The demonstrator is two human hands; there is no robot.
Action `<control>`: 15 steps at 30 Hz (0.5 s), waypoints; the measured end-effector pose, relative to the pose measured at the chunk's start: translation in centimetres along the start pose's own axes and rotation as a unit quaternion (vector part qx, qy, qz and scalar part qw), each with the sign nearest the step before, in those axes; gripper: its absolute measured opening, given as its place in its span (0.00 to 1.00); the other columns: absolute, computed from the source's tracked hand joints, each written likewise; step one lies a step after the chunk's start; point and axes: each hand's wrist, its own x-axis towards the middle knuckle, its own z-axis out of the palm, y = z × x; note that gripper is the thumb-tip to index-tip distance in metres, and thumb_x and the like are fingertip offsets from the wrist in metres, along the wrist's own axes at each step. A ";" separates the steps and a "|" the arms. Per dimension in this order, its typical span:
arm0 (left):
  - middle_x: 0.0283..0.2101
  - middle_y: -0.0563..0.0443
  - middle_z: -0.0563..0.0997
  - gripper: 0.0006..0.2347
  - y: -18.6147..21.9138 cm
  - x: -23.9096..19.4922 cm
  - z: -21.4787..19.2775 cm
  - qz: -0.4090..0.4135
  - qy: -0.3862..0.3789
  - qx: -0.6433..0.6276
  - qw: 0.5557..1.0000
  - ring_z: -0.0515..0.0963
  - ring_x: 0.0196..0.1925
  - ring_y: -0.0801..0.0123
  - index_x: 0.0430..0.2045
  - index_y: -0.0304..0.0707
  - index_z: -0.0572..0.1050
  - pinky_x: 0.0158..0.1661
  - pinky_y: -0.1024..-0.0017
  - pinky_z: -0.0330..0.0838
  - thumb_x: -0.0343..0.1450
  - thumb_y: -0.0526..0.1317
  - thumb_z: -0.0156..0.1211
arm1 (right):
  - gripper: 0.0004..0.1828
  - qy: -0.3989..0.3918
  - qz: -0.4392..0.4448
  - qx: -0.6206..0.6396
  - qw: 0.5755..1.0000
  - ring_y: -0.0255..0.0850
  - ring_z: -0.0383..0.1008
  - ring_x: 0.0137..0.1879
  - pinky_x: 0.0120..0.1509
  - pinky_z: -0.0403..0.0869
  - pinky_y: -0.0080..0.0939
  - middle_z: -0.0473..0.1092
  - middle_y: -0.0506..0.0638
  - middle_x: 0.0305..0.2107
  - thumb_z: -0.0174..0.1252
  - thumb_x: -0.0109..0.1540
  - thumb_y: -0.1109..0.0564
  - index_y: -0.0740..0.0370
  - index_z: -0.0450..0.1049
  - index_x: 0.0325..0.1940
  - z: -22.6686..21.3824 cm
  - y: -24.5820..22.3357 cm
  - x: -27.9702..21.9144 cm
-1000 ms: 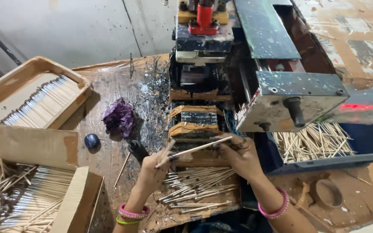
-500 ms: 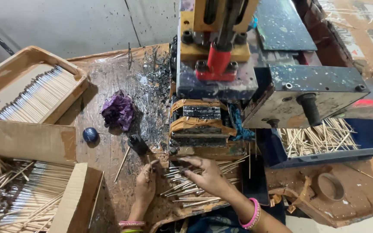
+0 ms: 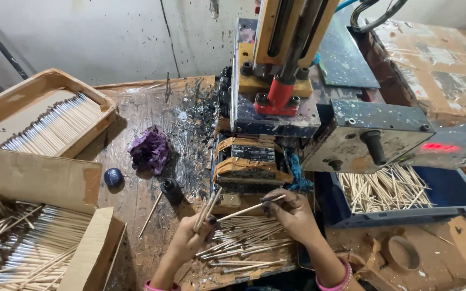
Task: Processing incense sticks using a dipping and sorting machine in a factory environment.
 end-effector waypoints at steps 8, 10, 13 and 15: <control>0.21 0.60 0.70 0.16 5.6 7.4 -3.1 0.072 0.146 -0.117 0.980 0.65 0.21 0.80 0.23 0.37 0.72 0.21 0.76 0.58 0.79 0.47 0.50 | 0.13 -0.007 -0.137 -0.251 0.958 0.36 0.78 0.41 0.43 0.76 0.33 0.77 0.50 0.38 0.65 0.60 0.67 0.59 0.80 0.47 -0.8 -4.3 4.0; 0.20 0.61 0.70 0.18 4.9 10.6 -4.0 0.054 0.161 -0.141 0.975 0.64 0.19 0.81 0.21 0.39 0.71 0.19 0.77 0.56 0.80 0.48 0.47 | 0.17 -0.008 -0.101 -0.351 0.931 0.37 0.78 0.39 0.40 0.76 0.33 0.75 0.50 0.42 0.63 0.61 0.67 0.55 0.79 0.52 -0.5 -5.5 6.5; 0.18 0.61 0.69 0.19 5.5 14.1 -3.8 -0.017 0.189 -0.182 0.965 0.61 0.15 0.82 0.19 0.41 0.71 0.15 0.77 0.53 0.79 0.49 0.46 | 0.26 -0.004 -0.105 -0.489 0.866 0.43 0.78 0.43 0.43 0.76 0.37 0.72 0.51 0.52 0.58 0.60 0.70 0.52 0.76 0.61 -1.7 -2.1 9.4; 0.16 0.61 0.69 0.18 5.5 16.1 -3.1 -0.064 0.201 -0.196 0.958 0.60 0.12 0.81 0.20 0.41 0.72 0.13 0.76 0.52 0.78 0.49 0.47 | 0.31 0.004 -0.153 -0.527 0.836 0.47 0.78 0.49 0.49 0.77 0.40 0.71 0.51 0.57 0.55 0.59 0.72 0.52 0.74 0.64 -3.1 1.1 10.8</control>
